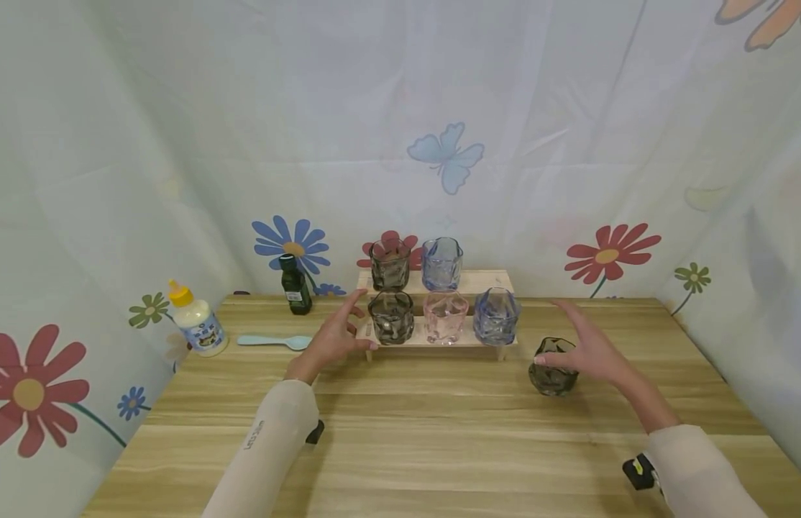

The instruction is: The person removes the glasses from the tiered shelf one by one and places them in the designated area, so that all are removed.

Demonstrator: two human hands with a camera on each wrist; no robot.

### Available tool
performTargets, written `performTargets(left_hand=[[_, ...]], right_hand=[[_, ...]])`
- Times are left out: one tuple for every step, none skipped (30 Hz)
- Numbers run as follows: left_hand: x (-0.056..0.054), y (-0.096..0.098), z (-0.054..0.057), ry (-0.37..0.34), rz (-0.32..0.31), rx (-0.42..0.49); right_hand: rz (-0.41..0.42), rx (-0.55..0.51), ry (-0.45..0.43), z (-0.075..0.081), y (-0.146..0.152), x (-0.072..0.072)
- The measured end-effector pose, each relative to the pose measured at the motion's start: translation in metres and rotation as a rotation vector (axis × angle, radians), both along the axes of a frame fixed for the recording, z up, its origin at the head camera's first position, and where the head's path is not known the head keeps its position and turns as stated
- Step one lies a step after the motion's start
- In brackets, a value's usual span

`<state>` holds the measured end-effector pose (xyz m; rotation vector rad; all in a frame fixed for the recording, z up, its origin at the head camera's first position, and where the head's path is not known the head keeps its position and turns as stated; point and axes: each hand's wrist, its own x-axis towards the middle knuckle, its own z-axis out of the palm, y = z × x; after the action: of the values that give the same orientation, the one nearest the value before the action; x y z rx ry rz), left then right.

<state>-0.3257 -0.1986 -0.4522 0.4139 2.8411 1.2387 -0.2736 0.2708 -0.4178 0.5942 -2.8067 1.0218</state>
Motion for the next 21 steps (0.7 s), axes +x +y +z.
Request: performTargets(left_hand=[[0.0, 0.0, 0.0, 0.0, 0.0, 0.0], [0.0, 0.0, 0.0, 0.0, -0.002, -0.001], [-0.001, 0.0, -0.001, 0.0, -0.002, -0.001], [-0.001, 0.0, -0.001, -0.001, -0.002, -0.002], [-0.001, 0.0, -0.001, -0.001, -0.001, -0.003], [-0.001, -0.001, -0.001, 0.0, -0.003, -0.004], [-0.001, 0.0, -0.001, 0.0, -0.001, -0.004], [-0.001, 0.0, -0.002, 0.003, -0.001, -0.005], [-0.001, -0.001, -0.002, 0.005, -0.003, -0.005], [-0.001, -0.001, -0.002, 0.008, -0.005, -0.007], [-0.001, -0.001, -0.002, 0.011, -0.006, -0.007], [-0.001, -0.001, -0.001, 0.012, -0.007, -0.005], [-0.001, -0.001, -0.001, 0.012, -0.006, -0.004], [-0.001, -0.001, -0.001, 0.014, -0.007, -0.005], [-0.001, -0.001, -0.001, 0.013, -0.007, -0.003], [-0.001, -0.001, -0.001, 0.012, -0.006, -0.001], [-0.001, -0.001, -0.001, 0.011, -0.006, 0.0], [-0.001, 0.0, -0.001, 0.01, -0.006, 0.001], [-0.001, -0.001, -0.001, 0.01, -0.006, -0.001], [-0.001, -0.001, -0.001, 0.009, -0.007, -0.002], [-0.001, -0.001, -0.001, 0.008, -0.006, -0.002]], right_hand=[[0.003, -0.001, 0.007, 0.003, -0.001, -0.002], [0.007, -0.007, 0.007, 0.005, -0.002, -0.004], [0.01, -0.012, 0.008, 0.008, -0.004, -0.005], [0.01, -0.016, 0.009, 0.011, -0.005, -0.007], [0.011, -0.019, 0.009, 0.013, -0.007, -0.009], [0.013, -0.022, 0.013, 0.015, -0.008, -0.011], [0.014, -0.022, 0.017, 0.018, -0.01, -0.013], [0.014, -0.022, 0.02, 0.019, -0.012, -0.015], [0.016, -0.018, 0.03, 0.021, -0.014, -0.017], [0.019, -0.016, 0.039, 0.023, -0.017, -0.019], [0.023, -0.016, 0.047, 0.025, -0.019, -0.021], [0.028, -0.02, 0.053, 0.027, -0.021, -0.023], [0.03, -0.02, 0.055, 0.029, -0.023, -0.025], [0.033, -0.023, 0.057, 0.03, -0.025, -0.027], [0.038, -0.03, 0.055, 0.032, -0.027, -0.03], [0.04, -0.039, 0.052, 0.033, -0.029, -0.032], [0.039, -0.044, 0.048, 0.034, -0.031, -0.035], [0.038, -0.05, 0.042, 0.035, -0.033, -0.037], [0.036, -0.05, 0.039, 0.036, -0.035, -0.04], [0.036, -0.058, 0.032, 0.037, -0.036, -0.043], [0.034, -0.061, 0.025, 0.038, -0.038, -0.045]])
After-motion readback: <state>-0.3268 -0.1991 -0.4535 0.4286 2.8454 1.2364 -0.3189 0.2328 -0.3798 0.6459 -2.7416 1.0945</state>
